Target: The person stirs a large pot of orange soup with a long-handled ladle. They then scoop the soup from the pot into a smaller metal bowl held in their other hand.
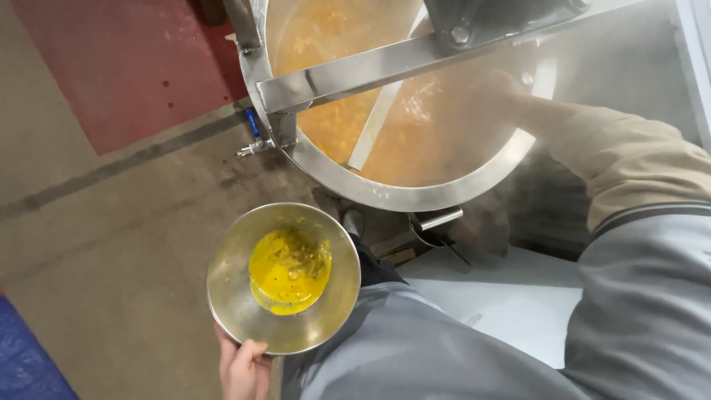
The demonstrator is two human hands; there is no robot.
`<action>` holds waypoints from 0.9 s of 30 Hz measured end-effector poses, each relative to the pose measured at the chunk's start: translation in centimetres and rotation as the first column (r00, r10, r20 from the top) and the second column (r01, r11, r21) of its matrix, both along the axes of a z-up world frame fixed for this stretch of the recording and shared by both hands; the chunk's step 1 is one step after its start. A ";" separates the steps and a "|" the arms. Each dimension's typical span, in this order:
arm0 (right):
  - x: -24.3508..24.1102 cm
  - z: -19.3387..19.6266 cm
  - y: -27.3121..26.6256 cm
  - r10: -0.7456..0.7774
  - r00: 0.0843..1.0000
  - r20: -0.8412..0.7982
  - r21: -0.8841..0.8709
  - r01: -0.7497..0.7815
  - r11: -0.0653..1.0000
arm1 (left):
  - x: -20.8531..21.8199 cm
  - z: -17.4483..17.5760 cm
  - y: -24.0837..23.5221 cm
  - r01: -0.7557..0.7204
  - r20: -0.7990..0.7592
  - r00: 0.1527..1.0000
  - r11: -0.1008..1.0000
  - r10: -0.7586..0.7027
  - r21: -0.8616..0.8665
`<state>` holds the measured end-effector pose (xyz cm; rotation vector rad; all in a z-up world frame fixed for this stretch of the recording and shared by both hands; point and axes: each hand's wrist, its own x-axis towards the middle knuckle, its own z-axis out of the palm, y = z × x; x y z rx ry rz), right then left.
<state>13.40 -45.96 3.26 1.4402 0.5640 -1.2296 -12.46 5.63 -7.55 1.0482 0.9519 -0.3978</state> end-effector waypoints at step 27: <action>-24.1 4.0 1.7 -0.669 -0.286 0.685 0.717 0.427 0.551 | 9.9 3.6 1.6 0.479 0.173 0.874 0.862 -0.453 -0.165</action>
